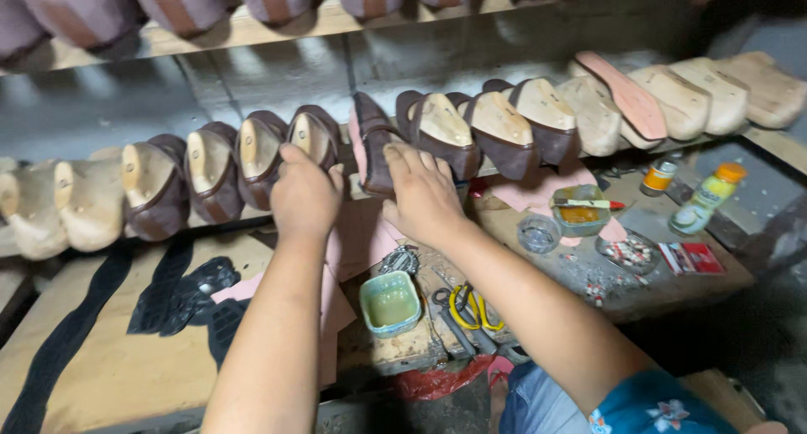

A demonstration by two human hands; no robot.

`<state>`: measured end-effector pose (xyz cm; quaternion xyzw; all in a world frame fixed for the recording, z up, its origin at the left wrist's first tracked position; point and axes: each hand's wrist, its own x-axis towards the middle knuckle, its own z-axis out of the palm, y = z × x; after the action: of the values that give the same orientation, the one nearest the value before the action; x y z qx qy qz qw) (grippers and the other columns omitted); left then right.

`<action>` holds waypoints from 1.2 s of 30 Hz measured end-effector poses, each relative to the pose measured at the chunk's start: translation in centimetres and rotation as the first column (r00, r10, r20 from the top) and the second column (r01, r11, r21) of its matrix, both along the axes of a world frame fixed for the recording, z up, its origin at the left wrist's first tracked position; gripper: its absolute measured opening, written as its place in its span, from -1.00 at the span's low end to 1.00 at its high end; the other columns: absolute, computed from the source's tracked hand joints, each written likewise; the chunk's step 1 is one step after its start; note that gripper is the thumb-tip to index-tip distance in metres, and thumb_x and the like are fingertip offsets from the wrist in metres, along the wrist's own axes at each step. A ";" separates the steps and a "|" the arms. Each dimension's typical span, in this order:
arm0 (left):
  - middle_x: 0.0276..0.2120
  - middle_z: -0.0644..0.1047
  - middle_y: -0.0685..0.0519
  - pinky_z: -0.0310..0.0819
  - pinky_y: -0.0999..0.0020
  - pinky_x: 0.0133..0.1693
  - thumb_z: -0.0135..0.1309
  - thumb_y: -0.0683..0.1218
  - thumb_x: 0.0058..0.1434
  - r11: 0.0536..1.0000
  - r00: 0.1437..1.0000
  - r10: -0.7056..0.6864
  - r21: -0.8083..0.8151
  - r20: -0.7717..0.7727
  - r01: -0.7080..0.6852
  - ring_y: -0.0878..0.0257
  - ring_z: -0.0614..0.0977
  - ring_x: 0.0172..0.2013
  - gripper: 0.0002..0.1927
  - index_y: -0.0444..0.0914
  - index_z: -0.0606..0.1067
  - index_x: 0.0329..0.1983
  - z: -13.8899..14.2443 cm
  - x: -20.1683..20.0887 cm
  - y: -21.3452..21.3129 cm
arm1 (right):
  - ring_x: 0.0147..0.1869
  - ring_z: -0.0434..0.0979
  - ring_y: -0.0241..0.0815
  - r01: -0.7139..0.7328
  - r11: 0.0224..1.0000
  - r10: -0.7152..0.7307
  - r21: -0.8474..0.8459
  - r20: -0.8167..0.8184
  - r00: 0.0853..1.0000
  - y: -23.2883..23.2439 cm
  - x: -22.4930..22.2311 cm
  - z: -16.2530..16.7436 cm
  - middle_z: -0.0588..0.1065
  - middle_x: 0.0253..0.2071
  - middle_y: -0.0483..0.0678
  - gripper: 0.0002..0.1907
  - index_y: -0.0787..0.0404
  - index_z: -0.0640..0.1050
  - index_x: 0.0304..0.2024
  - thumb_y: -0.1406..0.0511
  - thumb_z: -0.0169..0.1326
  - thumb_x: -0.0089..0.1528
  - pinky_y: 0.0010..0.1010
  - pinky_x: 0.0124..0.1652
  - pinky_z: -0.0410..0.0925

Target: The person applies glue to the edges of a brown shoe using a brush. The person repeatedly dips the brush into a container of glue and coats the shoe's seams and edges, then places the shoe on a shelf with other similar shoes.

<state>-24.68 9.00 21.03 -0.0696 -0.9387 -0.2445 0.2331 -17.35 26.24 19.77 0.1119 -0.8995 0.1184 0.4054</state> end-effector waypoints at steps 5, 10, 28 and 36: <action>-0.17 0.55 -0.41 0.55 -0.05 -0.12 0.20 0.14 0.27 0.999 1.000 0.006 -0.053 0.030 -0.004 -0.32 0.64 -0.19 -0.34 -0.45 0.20 0.04 0.0 0.0 0.1 | 0.34 0.38 0.05 0.136 0.972 -0.173 -0.192 -0.189 0.967 9.3 0.3 2.3 0.45 0.23 0.01 -0.58 0.17 0.57 0.10 0.41 0.02 0.17 -0.03 0.27 0.23; -0.21 0.55 -0.41 0.55 -0.06 -0.16 0.22 0.16 0.25 0.995 1.000 0.013 -0.098 0.004 -0.013 -0.31 0.64 -0.22 -0.33 -0.47 0.21 -0.01 -0.2 0.2 0.2 | 0.16 0.34 0.27 0.573 0.778 -0.625 -0.258 -0.221 0.748 21.1 0.9 4.9 0.43 0.06 0.19 -0.59 0.27 0.56 0.00 0.30 0.13 0.10 0.12 0.07 0.20; -0.20 0.55 -0.44 0.54 -0.08 -0.14 0.23 0.22 0.28 0.986 0.997 0.064 -0.155 0.048 -0.055 -0.35 0.63 -0.20 -0.27 -0.48 0.20 0.01 -0.5 -0.4 1.6 | 0.06 0.48 0.14 0.323 0.024 -0.511 -0.946 0.266 0.817 31.7 5.6 1.4 0.45 -0.13 0.06 -0.57 0.22 0.36 -0.03 0.12 0.17 0.22 -0.08 0.10 0.30; -0.22 0.56 -0.44 0.55 -0.09 -0.13 0.23 0.22 0.29 0.985 0.997 0.065 -0.163 0.043 -0.057 -0.36 0.64 -0.20 -0.26 -0.48 0.20 0.03 -0.3 -0.2 2.2 | 0.24 0.35 0.22 0.582 0.622 -0.766 -0.523 -0.254 0.590 37.7 6.3 1.4 0.35 0.11 0.21 -0.65 0.32 0.44 0.05 0.39 0.17 0.23 -0.05 0.22 0.22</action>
<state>-24.89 11.20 20.77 -0.0536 -0.9624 -0.1620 0.2114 -11.02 63.92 21.17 -0.3035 -0.7075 0.0964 0.6309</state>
